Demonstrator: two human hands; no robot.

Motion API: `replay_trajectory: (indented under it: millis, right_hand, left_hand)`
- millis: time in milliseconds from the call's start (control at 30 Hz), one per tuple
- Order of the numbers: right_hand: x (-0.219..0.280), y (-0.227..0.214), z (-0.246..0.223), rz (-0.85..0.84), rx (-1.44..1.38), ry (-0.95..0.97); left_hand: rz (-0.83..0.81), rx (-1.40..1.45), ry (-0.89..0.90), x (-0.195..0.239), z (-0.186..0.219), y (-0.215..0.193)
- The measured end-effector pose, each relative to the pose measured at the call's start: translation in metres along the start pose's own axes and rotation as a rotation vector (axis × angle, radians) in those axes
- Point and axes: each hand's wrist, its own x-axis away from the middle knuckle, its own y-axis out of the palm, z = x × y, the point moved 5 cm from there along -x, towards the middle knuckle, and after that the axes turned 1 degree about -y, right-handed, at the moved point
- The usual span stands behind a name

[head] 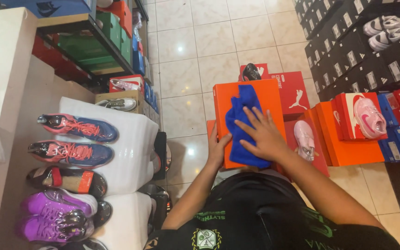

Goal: Wiping down various shoe boxes and footwear with a cleaning cloth and organizing them on shelves.

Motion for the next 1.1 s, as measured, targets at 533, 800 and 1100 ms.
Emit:
replay_trajectory:
  millis: [533, 800, 1100]
  right_hand:
    - [-0.033, -0.001, 0.095, 0.230, 0.076, 0.190]
    - [-0.077, 0.019, 0.009, 0.239, 0.035, 0.074]
    - [-0.046, 0.019, 0.074, 0.281, 0.046, 0.299]
  left_hand:
    - [-0.057, -0.176, -0.008, 0.029, 0.028, 0.010]
    - [-0.070, -0.283, 0.063, -0.023, -0.089, -0.035]
    - [-0.032, -0.178, 0.026, 0.010, 0.018, 0.002]
